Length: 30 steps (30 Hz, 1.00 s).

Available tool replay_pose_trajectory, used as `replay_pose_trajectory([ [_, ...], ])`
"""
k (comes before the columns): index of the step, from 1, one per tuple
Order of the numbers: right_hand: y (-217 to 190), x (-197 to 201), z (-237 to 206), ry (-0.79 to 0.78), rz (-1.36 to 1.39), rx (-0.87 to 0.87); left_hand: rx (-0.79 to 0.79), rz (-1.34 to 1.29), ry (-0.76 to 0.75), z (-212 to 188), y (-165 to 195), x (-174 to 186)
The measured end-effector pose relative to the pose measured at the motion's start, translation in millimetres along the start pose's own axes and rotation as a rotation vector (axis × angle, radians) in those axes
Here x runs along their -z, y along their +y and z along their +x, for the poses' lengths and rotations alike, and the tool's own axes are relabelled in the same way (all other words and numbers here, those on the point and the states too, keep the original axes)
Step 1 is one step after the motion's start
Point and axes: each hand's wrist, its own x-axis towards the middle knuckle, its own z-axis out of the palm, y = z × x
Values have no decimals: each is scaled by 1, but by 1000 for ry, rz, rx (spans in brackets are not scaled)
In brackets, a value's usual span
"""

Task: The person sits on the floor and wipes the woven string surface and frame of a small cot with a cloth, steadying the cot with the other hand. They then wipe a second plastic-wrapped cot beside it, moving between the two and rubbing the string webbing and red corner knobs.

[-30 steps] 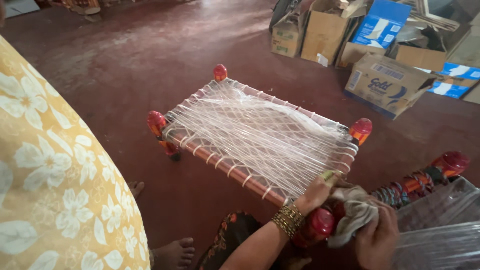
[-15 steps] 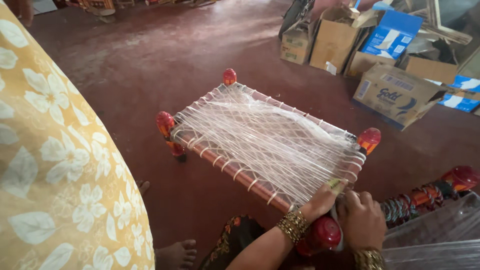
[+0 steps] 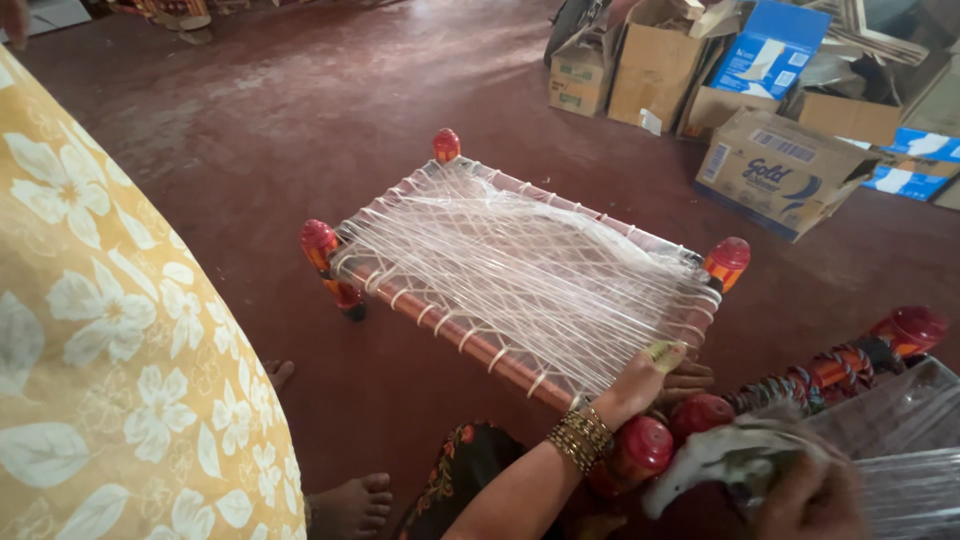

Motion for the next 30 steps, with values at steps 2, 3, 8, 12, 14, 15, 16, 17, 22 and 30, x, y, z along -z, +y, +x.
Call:
replay_pose_trajectory([
  [2,-4,-7,4,14,-145,99,29,-3,38,1,-2,2],
  [3,-4,-21,4,7,-301,159,-32,75,55,3,-2,3],
  [8,-10,-61,19,-83,-622,187,-153,282,123,7,-10,5],
  [12,-13,-71,45,-192,-705,-39,-202,332,132,4,-7,2],
  [14,-15,-73,47,-163,-719,37,-236,364,117,2,-6,2],
  [15,-16,-75,45,-140,-706,114,-218,358,122,2,-4,2],
  [16,-17,-75,41,-117,-694,189,-198,350,129,0,-4,1],
  [17,-17,-75,35,-105,-681,204,-176,340,134,-1,-3,0],
  [22,-13,-66,4,-41,-666,370,-161,289,93,0,-1,1],
  [30,8,-39,-18,-74,-479,341,-11,-50,-10,2,-3,0],
])
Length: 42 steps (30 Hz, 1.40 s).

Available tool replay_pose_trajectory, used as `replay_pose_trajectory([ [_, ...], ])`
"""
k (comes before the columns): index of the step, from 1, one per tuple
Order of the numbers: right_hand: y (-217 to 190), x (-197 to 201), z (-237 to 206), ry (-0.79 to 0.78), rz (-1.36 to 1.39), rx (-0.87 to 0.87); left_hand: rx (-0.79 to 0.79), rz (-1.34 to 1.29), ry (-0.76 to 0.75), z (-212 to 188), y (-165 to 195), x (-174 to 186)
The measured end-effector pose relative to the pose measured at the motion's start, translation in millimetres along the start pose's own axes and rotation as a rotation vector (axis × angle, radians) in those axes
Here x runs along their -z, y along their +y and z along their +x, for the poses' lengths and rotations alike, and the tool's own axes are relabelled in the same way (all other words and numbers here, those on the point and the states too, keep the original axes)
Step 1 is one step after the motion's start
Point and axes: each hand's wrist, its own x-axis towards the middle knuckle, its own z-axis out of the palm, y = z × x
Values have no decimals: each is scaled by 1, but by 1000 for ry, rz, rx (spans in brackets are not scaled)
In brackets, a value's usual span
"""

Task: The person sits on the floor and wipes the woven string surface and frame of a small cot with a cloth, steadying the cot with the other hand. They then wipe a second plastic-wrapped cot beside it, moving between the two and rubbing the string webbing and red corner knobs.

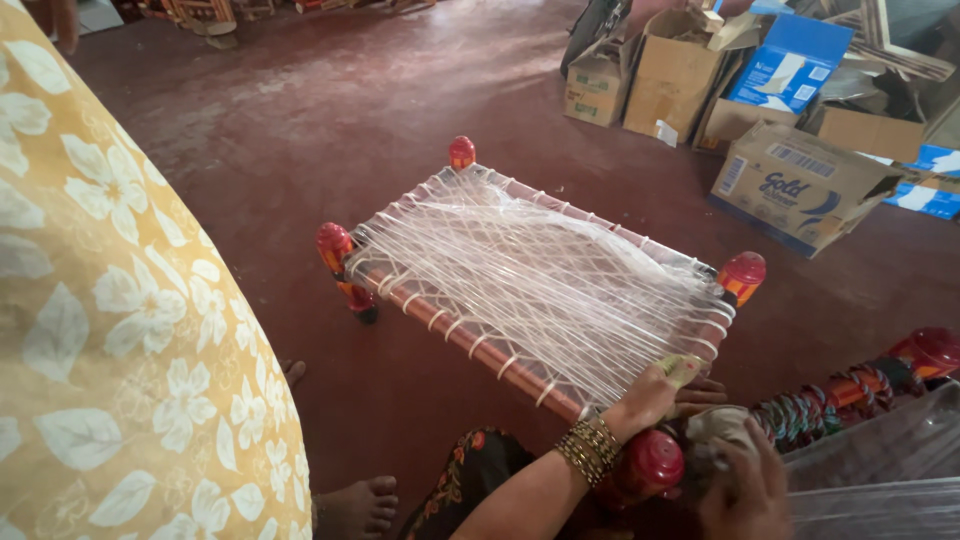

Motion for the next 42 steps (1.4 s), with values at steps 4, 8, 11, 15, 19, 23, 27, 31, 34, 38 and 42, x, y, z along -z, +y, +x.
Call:
replay_pose_trajectory([
  [4,9,-10,20,-57,-113,7,-123,346,86,-3,4,0],
  [8,6,-16,61,-292,-137,-211,-228,584,186,-5,6,-1],
  [11,-6,-18,75,-283,-138,-208,-222,611,191,-5,6,-4],
  [15,-28,-11,56,-124,-127,-16,-241,428,112,-5,5,-4],
  [19,-30,-1,39,-108,-153,213,-195,483,142,-9,8,-3],
  [23,-11,-3,47,-179,14,-21,-109,281,39,-11,9,-5],
  [27,7,-18,70,-269,-9,-198,-207,512,137,-11,7,-4],
  [31,-7,-18,71,-224,-129,-220,-168,541,169,-8,3,0],
  [34,-34,-8,53,-95,-117,-110,-141,411,148,-5,0,3],
  [38,-44,3,31,20,-207,86,-98,208,58,-6,0,3],
  [42,-19,14,15,-60,-188,-6,43,47,33,-9,4,0],
])
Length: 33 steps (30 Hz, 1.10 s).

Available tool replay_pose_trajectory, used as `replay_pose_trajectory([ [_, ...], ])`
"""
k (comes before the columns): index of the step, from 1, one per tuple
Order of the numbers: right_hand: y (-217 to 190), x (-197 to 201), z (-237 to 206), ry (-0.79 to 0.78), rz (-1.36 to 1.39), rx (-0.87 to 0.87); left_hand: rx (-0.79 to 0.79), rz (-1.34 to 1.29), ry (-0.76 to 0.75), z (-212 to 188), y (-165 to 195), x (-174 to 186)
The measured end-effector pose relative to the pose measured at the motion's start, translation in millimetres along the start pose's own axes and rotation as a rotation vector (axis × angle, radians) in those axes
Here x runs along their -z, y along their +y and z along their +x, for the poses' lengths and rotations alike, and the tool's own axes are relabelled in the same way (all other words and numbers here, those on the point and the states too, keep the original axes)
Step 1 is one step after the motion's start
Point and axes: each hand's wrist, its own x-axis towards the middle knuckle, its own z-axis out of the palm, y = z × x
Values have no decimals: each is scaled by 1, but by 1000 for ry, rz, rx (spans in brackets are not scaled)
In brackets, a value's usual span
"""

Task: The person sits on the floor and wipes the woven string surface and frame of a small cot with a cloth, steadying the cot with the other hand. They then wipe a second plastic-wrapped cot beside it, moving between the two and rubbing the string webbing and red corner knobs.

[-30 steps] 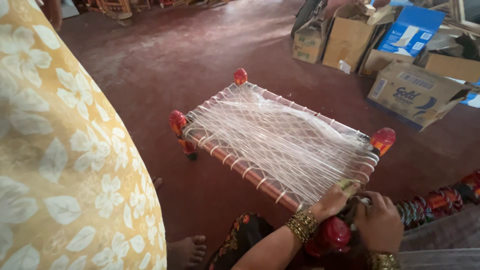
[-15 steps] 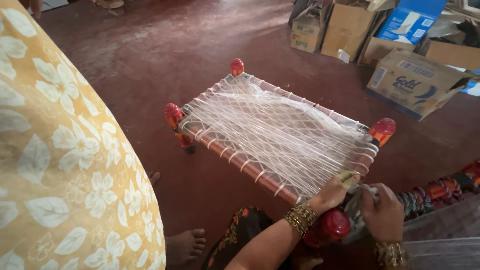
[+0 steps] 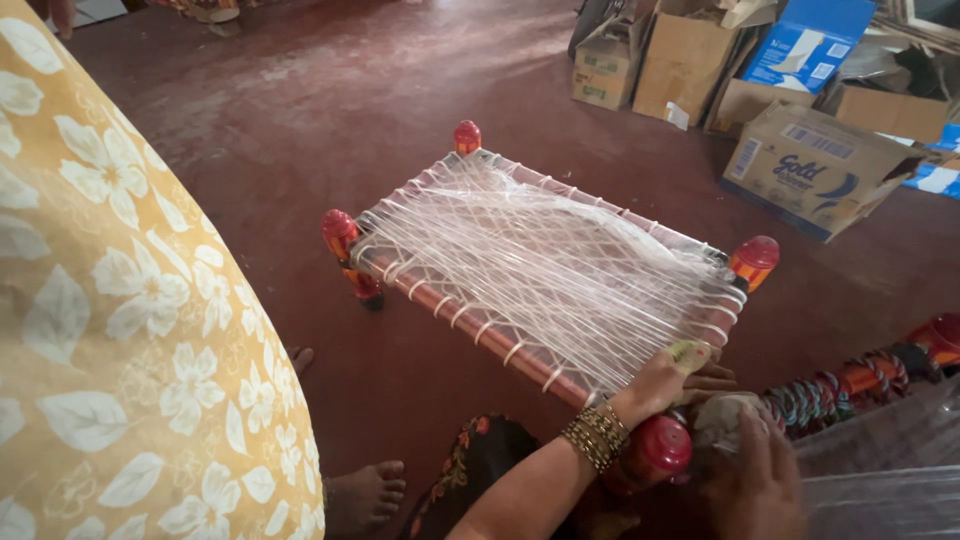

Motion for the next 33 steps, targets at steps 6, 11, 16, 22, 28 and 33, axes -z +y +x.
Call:
replay_pose_trajectory([
  [6,18,2,-1,-106,27,-134,-7,1,-11,0,1,-1],
  [11,-2,-10,31,-76,3,30,-246,473,94,6,-7,5],
  [16,5,-31,83,-418,-151,-184,-277,484,152,13,-11,8],
  [22,-6,-32,62,-239,-134,-57,-274,449,127,13,-10,10],
  [28,-23,-15,34,9,79,83,-124,150,70,14,-9,8],
  [33,-21,-15,22,40,135,15,-89,95,61,14,-11,7],
])
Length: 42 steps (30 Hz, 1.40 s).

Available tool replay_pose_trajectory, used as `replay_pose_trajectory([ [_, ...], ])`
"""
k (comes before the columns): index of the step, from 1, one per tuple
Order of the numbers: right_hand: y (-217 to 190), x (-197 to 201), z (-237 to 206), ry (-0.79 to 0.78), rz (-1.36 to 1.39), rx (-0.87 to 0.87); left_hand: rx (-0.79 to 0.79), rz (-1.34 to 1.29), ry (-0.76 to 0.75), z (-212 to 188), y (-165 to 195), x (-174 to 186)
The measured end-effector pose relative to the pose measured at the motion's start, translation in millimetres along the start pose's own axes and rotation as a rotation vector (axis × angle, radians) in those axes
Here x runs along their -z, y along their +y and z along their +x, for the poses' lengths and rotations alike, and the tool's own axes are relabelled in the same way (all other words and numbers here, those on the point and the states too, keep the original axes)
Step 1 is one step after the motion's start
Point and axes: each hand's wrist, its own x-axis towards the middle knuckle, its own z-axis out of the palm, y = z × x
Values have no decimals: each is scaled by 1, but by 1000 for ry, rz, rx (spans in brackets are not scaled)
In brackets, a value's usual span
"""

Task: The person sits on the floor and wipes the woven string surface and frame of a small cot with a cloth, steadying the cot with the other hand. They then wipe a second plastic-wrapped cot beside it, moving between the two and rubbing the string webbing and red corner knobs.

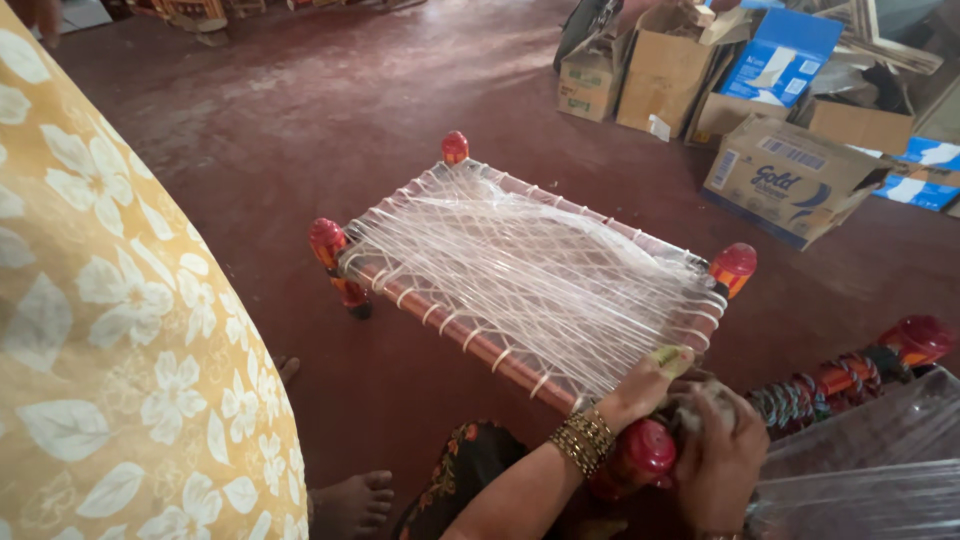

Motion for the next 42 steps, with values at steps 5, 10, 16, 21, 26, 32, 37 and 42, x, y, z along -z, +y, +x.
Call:
replay_pose_trajectory([
  [5,39,-1,32,-300,222,-265,-3,357,100,0,0,3],
  [10,62,11,21,-407,368,-236,-133,454,76,-3,2,5],
  [16,76,53,-15,-624,-247,-622,110,-82,-24,-3,6,-3],
  [21,42,34,-14,-71,479,-248,47,49,11,-8,10,-8],
  [26,25,0,36,-301,-47,-96,-167,352,73,-7,7,-4],
  [32,19,-13,64,-488,-338,-236,-178,332,32,3,-3,5],
  [37,7,0,22,-155,-159,37,-117,306,50,0,4,2],
  [42,14,27,-13,-128,-98,108,-14,221,47,-13,22,-12],
])
